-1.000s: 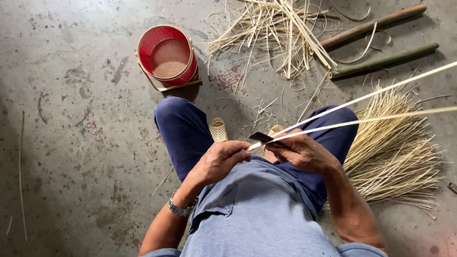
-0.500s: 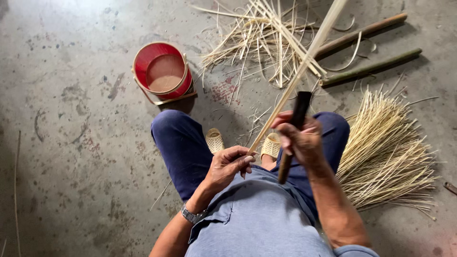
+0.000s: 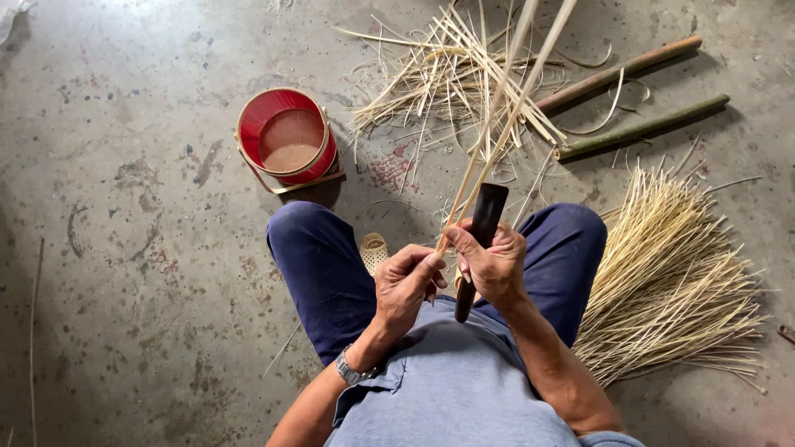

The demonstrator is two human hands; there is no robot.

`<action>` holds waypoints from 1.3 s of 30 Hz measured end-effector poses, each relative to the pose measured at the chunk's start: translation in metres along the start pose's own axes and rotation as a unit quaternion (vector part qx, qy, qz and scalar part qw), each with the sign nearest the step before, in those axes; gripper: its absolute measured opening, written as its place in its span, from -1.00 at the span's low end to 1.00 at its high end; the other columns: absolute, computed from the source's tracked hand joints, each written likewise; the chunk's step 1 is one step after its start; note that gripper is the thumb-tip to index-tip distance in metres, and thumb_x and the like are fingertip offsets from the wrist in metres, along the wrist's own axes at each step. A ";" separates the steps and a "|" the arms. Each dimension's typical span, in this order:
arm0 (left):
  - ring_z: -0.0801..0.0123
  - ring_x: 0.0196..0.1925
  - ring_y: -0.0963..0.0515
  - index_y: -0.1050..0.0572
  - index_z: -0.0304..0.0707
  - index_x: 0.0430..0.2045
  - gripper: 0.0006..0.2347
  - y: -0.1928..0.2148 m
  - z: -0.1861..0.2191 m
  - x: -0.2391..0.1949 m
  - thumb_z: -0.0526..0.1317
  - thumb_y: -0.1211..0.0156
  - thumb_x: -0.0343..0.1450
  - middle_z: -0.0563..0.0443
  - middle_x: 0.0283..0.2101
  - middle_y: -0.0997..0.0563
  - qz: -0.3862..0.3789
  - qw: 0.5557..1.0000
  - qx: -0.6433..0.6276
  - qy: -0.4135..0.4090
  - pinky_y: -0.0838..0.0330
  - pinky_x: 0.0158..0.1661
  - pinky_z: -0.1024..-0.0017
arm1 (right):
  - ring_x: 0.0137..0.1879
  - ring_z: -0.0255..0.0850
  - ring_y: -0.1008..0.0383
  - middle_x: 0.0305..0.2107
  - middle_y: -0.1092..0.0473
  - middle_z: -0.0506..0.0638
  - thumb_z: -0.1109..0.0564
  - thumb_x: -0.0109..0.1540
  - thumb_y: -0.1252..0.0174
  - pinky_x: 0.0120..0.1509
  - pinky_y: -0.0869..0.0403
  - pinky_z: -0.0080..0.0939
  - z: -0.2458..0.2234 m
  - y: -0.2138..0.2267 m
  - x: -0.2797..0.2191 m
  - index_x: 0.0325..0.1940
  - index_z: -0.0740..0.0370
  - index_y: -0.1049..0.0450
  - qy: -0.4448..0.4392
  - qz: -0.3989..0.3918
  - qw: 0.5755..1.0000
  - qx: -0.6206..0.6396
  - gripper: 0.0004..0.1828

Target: The person sits on the floor and uses a knife to split long bamboo strips into thinner strands. They repeatedly pick up strips, split them with the knife, and place the finished strands into a pile.

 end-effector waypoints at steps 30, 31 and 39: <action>0.56 -0.44 -0.48 -0.51 -0.41 -0.16 -0.92 -0.024 0.045 -0.012 -0.42 -0.20 0.50 0.02 -0.32 -0.46 -0.027 0.941 0.283 -0.182 -0.37 -0.45 0.59 | -0.62 -0.47 -0.33 -0.53 -0.47 -0.09 0.20 0.26 -0.28 -0.64 -0.27 -0.45 -0.007 0.013 0.001 -0.23 0.21 -0.49 0.022 0.046 0.997 0.061 -0.91; 0.57 -0.45 -0.49 -0.53 -0.40 -0.16 -0.90 -0.023 0.044 -0.011 -0.43 -0.20 0.49 0.03 -0.31 -0.48 -0.023 0.949 0.267 -0.164 -0.37 -0.45 0.59 | -0.63 -0.48 -0.32 -0.52 -0.48 -0.10 0.18 0.25 -0.26 -0.66 -0.26 -0.45 -0.003 0.011 0.000 -0.21 0.19 -0.49 0.011 0.037 0.996 0.077 -0.92; 0.56 -0.30 -0.44 -0.60 -0.44 -0.22 -0.93 -0.009 0.047 -0.004 -0.44 -0.28 0.46 0.08 -0.36 -0.49 0.056 0.945 0.246 -0.211 -0.33 -0.27 0.62 | -0.51 -0.50 -0.33 -0.51 -0.45 -0.16 0.14 0.34 -0.24 -0.51 -0.33 -0.45 0.013 -0.017 -0.008 -0.13 0.23 -0.53 0.004 -0.076 0.997 0.024 -0.89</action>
Point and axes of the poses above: each hand's wrist, its own x-axis towards the middle knuckle, its own y-axis out of the back of the hand, z = x × y, the point moved 8 cm from there along x, towards the middle knuckle
